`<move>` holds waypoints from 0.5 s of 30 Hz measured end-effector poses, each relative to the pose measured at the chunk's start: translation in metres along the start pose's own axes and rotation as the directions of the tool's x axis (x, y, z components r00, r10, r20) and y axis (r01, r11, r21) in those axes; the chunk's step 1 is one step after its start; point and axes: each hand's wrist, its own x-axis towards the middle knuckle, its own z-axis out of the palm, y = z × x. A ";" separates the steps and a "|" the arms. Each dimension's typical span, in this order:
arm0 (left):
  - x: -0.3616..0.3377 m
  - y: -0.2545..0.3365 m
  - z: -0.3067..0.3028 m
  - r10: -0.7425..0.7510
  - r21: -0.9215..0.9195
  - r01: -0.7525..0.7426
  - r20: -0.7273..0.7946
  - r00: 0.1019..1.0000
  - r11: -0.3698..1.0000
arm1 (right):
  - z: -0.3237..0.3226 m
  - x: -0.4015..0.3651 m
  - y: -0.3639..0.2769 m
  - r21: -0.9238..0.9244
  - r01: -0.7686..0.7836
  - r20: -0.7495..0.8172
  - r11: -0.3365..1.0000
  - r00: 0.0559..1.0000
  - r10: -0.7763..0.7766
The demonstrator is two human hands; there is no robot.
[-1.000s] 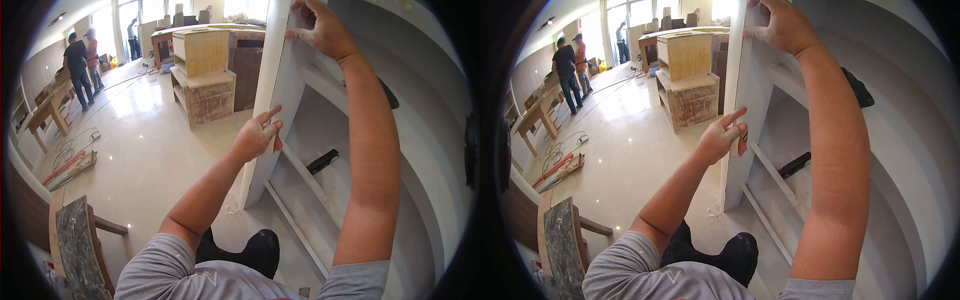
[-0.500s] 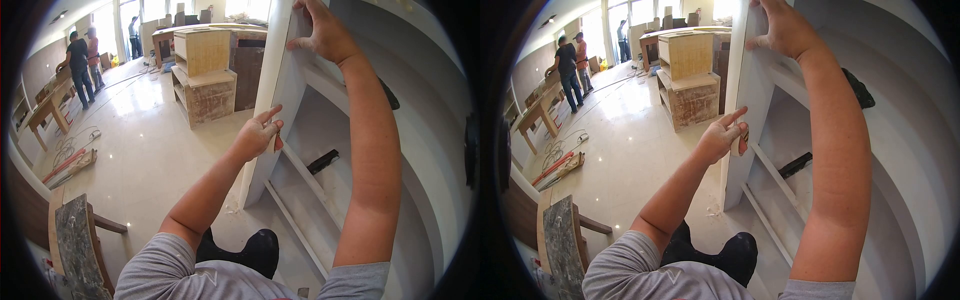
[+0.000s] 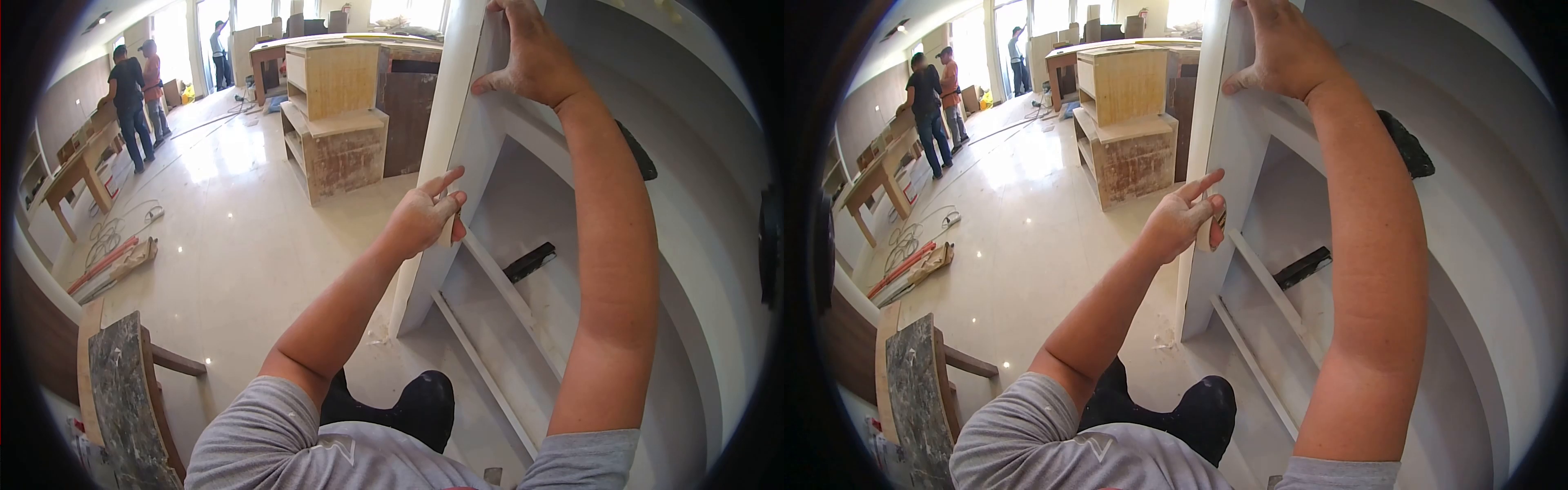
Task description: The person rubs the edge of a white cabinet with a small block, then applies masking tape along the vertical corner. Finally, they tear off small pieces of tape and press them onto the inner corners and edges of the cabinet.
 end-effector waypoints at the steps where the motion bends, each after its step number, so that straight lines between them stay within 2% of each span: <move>1: 0.000 0.000 0.000 -0.002 -0.010 0.002 0.003 1.000 1.000 | 0.003 0.001 0.001 -0.019 0.001 -0.010 1.000 1.000 -0.001; 8: 0.000 -0.001 -0.001 0.023 0.025 -0.023 0.014 1.000 0.999 | 0.001 -0.001 0.000 0.006 -0.004 -0.007 1.000 1.000 0.004; 11: 0.001 -0.002 -0.001 -0.001 0.013 0.001 0.017 1.000 1.000 | 0.011 0.002 0.008 -0.033 0.051 -0.071 0.998 0.996 -0.053; 15: 0.000 -0.001 0.000 0.011 0.012 -0.011 0.009 1.000 1.000 | 0.004 0.000 0.004 -0.001 0.024 -0.032 1.000 0.999 -0.024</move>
